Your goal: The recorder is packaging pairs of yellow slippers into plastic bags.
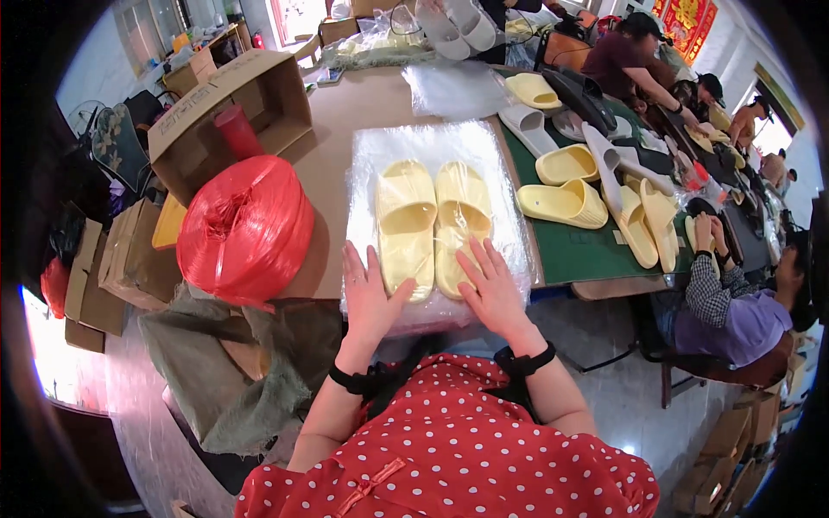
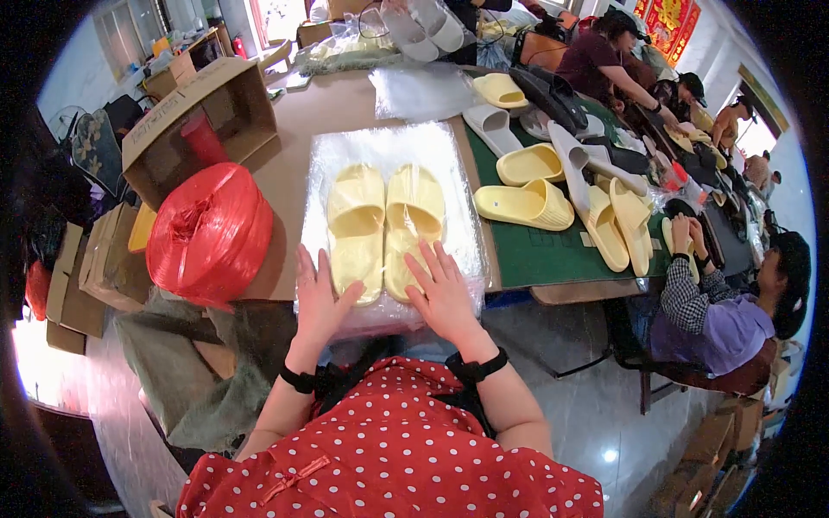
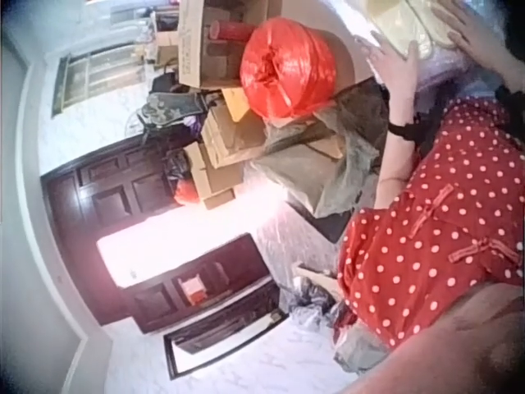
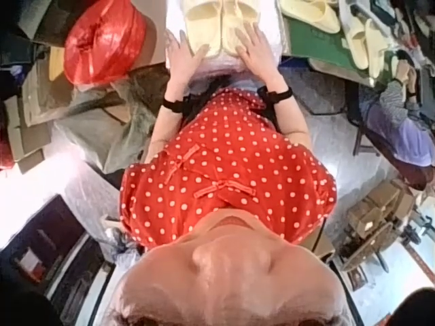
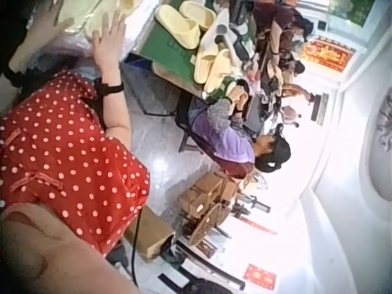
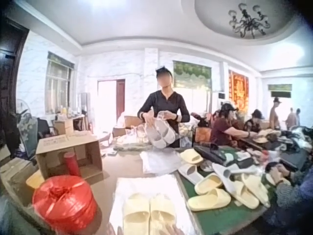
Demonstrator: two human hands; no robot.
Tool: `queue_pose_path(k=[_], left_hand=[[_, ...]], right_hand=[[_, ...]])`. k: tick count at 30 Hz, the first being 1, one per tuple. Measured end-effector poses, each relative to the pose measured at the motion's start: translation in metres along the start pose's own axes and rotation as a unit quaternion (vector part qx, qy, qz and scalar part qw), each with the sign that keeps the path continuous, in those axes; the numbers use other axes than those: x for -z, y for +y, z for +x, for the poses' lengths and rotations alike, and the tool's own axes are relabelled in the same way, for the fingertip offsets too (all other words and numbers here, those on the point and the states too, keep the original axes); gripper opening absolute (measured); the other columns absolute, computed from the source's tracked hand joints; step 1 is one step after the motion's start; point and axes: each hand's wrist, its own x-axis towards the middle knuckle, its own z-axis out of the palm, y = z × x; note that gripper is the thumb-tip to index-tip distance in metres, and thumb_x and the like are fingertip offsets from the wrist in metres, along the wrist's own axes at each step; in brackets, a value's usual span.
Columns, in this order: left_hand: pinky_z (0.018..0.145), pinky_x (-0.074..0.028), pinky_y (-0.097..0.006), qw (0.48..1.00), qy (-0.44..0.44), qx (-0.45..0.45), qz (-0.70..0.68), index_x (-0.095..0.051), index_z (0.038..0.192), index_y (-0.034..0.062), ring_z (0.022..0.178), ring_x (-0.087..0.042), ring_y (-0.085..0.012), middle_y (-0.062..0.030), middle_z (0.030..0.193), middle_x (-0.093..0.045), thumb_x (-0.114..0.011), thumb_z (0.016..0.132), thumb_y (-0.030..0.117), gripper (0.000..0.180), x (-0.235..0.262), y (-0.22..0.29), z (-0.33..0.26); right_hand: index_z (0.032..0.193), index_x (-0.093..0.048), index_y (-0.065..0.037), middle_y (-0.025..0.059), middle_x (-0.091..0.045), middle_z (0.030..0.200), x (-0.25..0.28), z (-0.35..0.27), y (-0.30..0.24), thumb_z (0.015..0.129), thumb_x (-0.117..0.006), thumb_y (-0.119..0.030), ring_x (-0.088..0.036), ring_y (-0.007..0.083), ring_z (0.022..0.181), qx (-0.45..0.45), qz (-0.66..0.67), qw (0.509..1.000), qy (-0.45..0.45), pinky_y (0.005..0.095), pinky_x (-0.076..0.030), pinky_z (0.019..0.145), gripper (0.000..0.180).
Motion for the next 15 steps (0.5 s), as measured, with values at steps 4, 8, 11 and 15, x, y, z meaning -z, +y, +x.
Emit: queue_pose_path(k=[4,8,11,15], left_hand=[[0.121,-0.016,-0.057,0.999,0.008,-0.033,0.036,-0.036,0.147,-0.0114,0.149,-0.013,-0.0528,-0.0385,0.16,-0.012,-0.071,0.087,0.047,0.091,0.002,0.002,0.005],[0.12,-0.016,-0.06,0.998,0.026,-0.056,0.016,-0.035,0.149,-0.0092,0.15,-0.011,-0.0524,-0.0392,0.159,-0.015,-0.072,0.087,0.045,0.09,0.004,0.003,-0.001],[0.121,-0.015,-0.059,0.998,0.026,-0.054,-0.011,-0.032,0.149,-0.0101,0.149,-0.011,-0.0536,-0.0408,0.157,-0.016,-0.073,0.086,0.045,0.094,-0.003,0.001,0.003],[0.122,-0.016,-0.055,0.999,0.023,-0.012,-0.042,-0.036,0.146,-0.0132,0.149,-0.014,-0.0527,-0.042,0.157,-0.017,-0.073,0.084,0.049,0.095,-0.005,-0.002,-0.003]], right_hand=[[0.15,-0.046,-0.016,0.0131,-0.03,0.163,0.001,0.001,0.002,0.1,-0.055,-0.034,-0.026,0.0399,0.149,0.004,0.009,1.0,0.006,0.0531,-0.026,0.12,0.054],[0.148,-0.049,-0.015,0.0141,-0.033,0.161,0.004,0.001,-0.001,0.1,-0.055,-0.034,-0.029,0.0409,0.147,0.011,-0.003,1.0,0.028,0.0538,-0.027,0.119,0.052],[0.145,-0.052,-0.014,0.0153,-0.037,0.158,0.001,0.0,0.005,0.1,-0.055,-0.035,-0.033,0.0416,0.145,0.018,0.013,0.999,0.032,0.054,-0.03,0.118,0.05],[0.145,-0.051,-0.014,0.0153,-0.037,0.158,-0.001,-0.004,0.002,0.099,-0.055,-0.035,-0.033,0.0413,0.145,0.031,0.014,0.999,0.04,0.0535,-0.031,0.117,0.051]])
